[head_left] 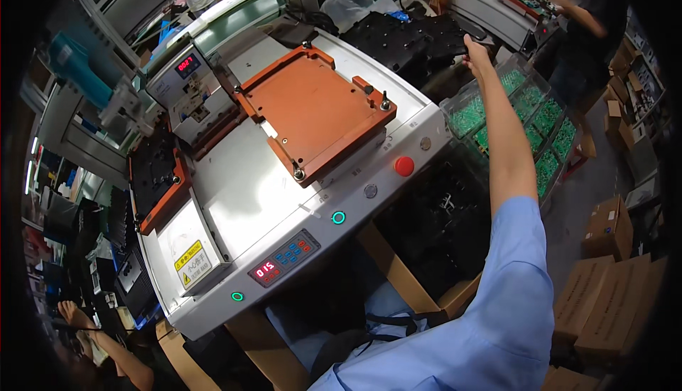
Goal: Assembling electronic devices by placing components into casings and using an assembly machine.
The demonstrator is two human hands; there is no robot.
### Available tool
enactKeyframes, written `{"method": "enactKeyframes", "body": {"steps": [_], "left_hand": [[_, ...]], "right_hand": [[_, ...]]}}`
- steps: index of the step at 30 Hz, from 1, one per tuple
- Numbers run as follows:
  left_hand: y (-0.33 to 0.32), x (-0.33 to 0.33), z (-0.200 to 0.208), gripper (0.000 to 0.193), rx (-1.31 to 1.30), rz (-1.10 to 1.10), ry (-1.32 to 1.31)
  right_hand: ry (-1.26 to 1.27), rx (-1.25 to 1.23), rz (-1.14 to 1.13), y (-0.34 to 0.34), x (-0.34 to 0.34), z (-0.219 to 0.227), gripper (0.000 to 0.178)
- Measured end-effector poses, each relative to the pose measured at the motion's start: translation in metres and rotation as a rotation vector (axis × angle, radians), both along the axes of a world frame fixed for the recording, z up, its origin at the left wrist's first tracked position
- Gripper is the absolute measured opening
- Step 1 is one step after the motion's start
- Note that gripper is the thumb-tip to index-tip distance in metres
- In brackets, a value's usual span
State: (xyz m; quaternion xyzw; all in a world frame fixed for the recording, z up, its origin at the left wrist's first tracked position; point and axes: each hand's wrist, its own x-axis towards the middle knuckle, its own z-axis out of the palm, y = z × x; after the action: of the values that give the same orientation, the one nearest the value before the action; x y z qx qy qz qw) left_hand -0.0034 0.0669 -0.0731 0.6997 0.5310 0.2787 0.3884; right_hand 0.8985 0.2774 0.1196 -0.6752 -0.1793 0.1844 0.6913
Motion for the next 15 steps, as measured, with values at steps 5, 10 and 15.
{"method": "enactKeyframes", "body": {"steps": [5, 10, 15], "left_hand": [[0.034, 0.015, -0.008, 0.039, 0.014, -0.073, 0.087], [0.064, 0.038, -0.029, 0.038, 0.011, -0.165, 0.141], [0.022, 0.003, -0.051, 0.037, -0.029, 0.003, 0.231]], "right_hand": [[0.270, 0.199, 0.108, -0.001, -0.001, 0.002, 0.054], [0.191, 0.069, 0.071, -0.026, -0.003, 0.009, 0.049], [0.009, 0.123, 0.275, -0.067, -0.113, 0.045, 0.053]]}}
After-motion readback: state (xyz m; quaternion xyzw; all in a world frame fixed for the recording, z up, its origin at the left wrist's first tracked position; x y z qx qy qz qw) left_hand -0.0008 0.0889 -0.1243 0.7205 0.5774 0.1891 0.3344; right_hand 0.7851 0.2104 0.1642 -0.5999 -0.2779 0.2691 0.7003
